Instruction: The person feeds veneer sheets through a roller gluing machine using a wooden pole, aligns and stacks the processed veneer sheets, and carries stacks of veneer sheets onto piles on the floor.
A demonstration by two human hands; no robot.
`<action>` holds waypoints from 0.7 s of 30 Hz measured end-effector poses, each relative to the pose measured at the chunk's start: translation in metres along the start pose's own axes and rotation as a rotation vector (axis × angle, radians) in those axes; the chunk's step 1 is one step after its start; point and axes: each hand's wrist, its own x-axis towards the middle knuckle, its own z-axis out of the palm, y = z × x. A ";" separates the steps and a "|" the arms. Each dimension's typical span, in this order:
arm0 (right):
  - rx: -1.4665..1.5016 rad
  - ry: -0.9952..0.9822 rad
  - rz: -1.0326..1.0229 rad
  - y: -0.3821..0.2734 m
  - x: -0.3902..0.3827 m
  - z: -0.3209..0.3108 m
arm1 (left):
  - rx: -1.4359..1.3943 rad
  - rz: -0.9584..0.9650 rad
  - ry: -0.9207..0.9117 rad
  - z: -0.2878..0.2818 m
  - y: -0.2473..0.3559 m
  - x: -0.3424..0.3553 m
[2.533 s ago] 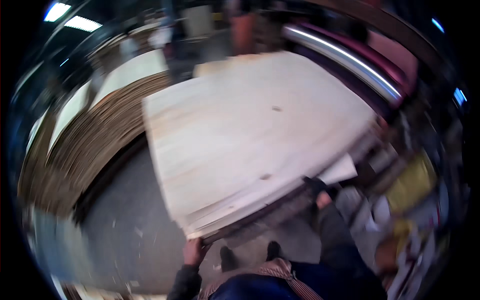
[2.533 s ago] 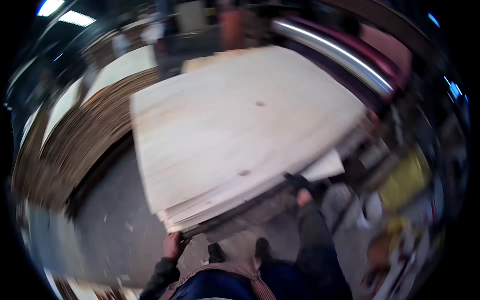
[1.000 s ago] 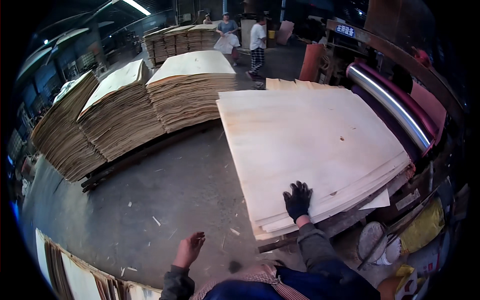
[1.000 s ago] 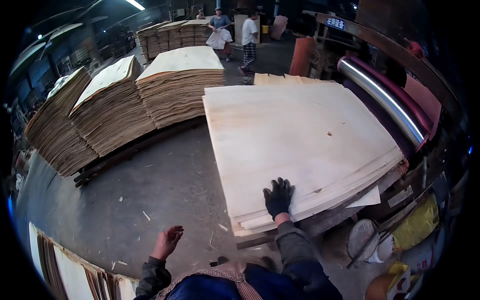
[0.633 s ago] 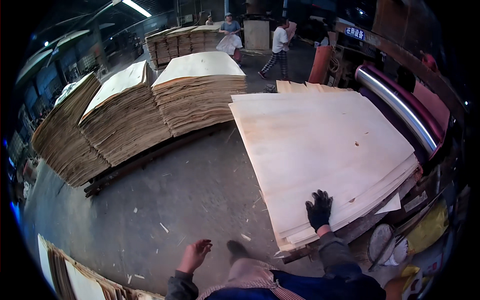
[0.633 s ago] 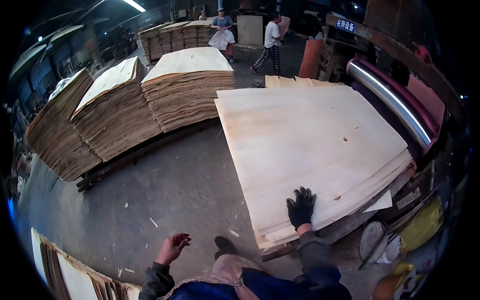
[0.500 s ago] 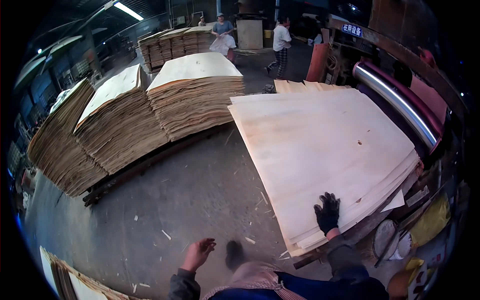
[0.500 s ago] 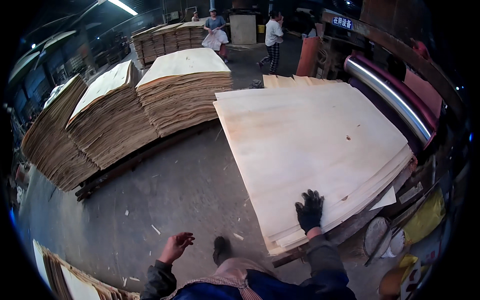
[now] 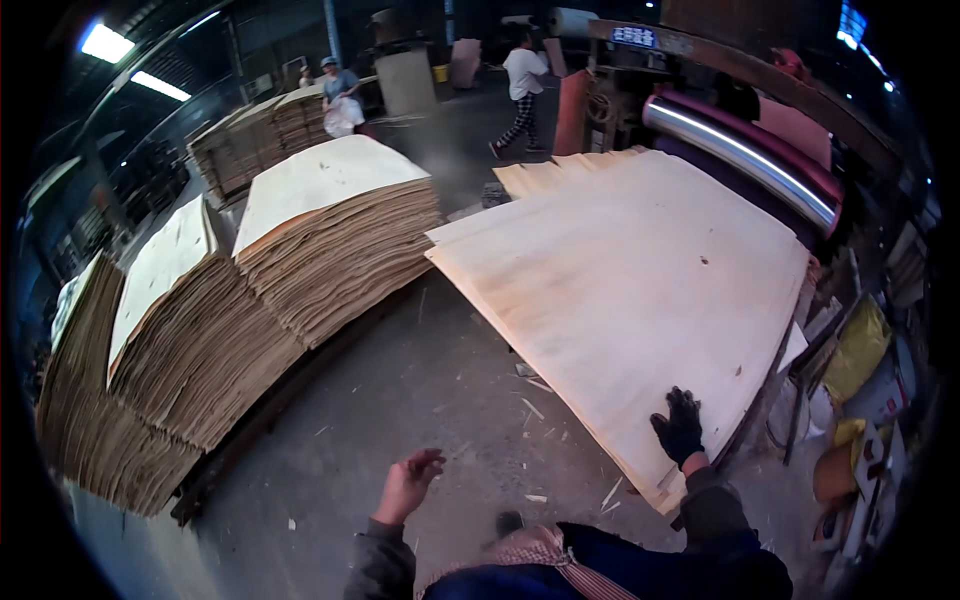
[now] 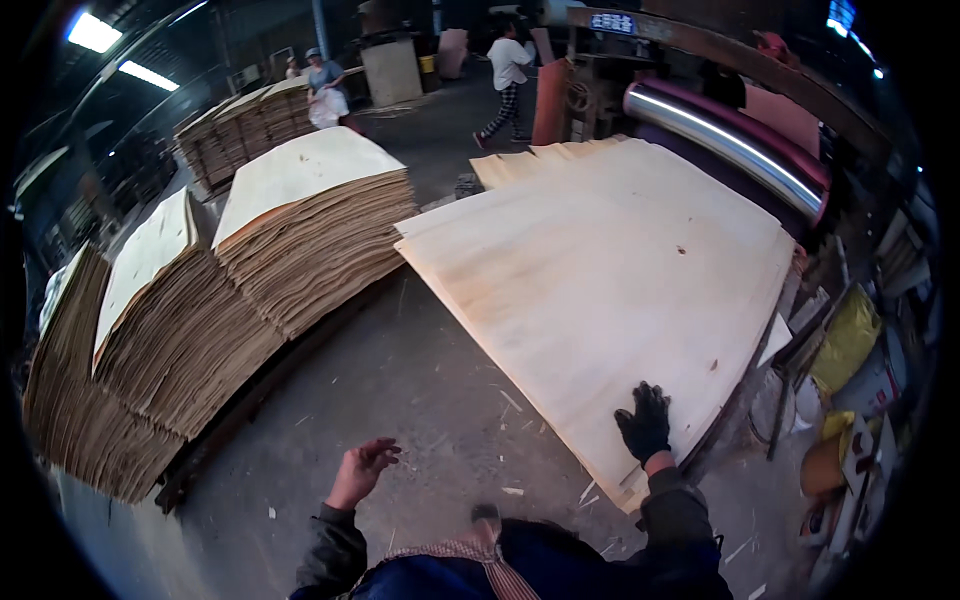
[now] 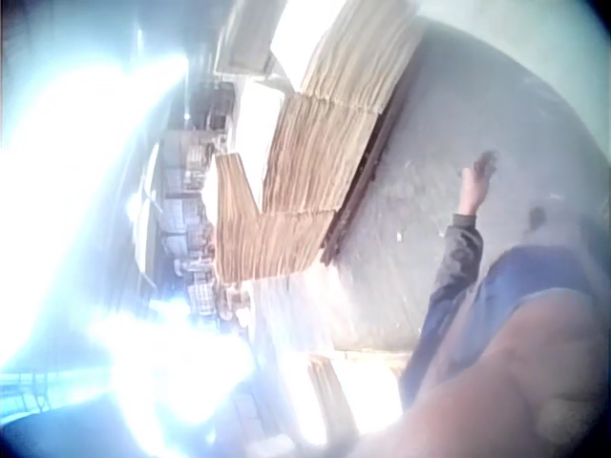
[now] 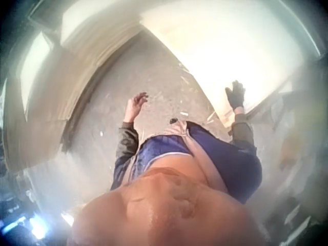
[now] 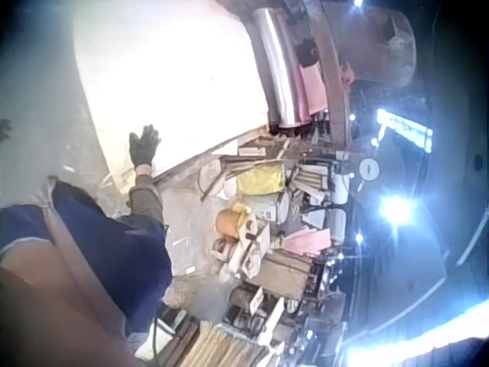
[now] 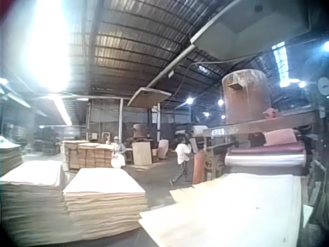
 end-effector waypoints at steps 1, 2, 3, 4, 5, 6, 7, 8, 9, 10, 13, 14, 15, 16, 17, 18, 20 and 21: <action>-0.012 -0.054 0.057 -0.007 -0.001 -0.001 | -0.083 -0.005 0.018 -0.005 0.001 0.003; -0.003 -0.067 0.071 -0.014 -0.001 -0.003 | -0.080 0.010 0.008 -0.012 0.003 0.009; 0.019 -0.075 0.076 -0.021 -0.002 -0.003 | -0.079 0.008 -0.006 -0.019 0.003 0.016; -0.011 -0.074 0.094 -0.029 -0.002 -0.002 | -0.075 -0.001 -0.026 -0.026 0.004 0.025; 0.009 -0.068 0.110 -0.037 -0.002 -0.001 | -0.052 0.015 -0.041 -0.032 0.004 0.036; 0.009 -0.045 0.109 -0.045 -0.002 0.001 | -0.052 0.029 -0.058 -0.037 0.004 0.048; -0.018 -0.048 0.142 -0.054 -0.002 0.004 | -0.033 0.028 -0.081 -0.043 0.004 0.061; 0.003 -0.019 0.133 -0.064 -0.003 0.008 | -0.011 0.028 -0.114 -0.049 0.002 0.074; 0.023 -0.009 0.139 -0.075 -0.003 0.011 | -0.014 0.031 -0.131 -0.054 0.001 0.088; 0.016 -0.005 0.160 -0.087 -0.001 0.014 | 0.002 0.030 -0.159 -0.060 0.001 0.104; 0.077 0.101 0.132 -0.135 0.010 0.024 | 0.085 0.087 -0.241 -0.084 0.001 0.159; 0.159 0.157 0.124 -0.156 0.015 0.028 | 0.153 0.129 -0.281 -0.093 0.000 0.179; 0.203 0.250 0.115 -0.177 0.021 0.031 | 0.157 0.138 -0.292 -0.102 0.000 0.198; 0.209 0.255 0.119 -0.198 0.026 0.033 | 0.205 0.175 -0.306 -0.112 0.002 0.219; 0.237 0.325 0.102 -0.218 0.035 0.034 | 0.251 0.225 -0.326 -0.123 0.006 0.242; 0.237 0.394 0.087 -0.237 0.044 0.036 | 0.258 0.231 -0.333 -0.133 0.010 0.262; 0.635 0.447 0.182 -0.276 0.063 0.043 | 0.384 0.307 -0.326 -0.148 0.021 0.297; 0.776 0.318 0.248 -0.293 0.067 0.045 | 0.377 0.309 -0.339 -0.152 0.026 0.314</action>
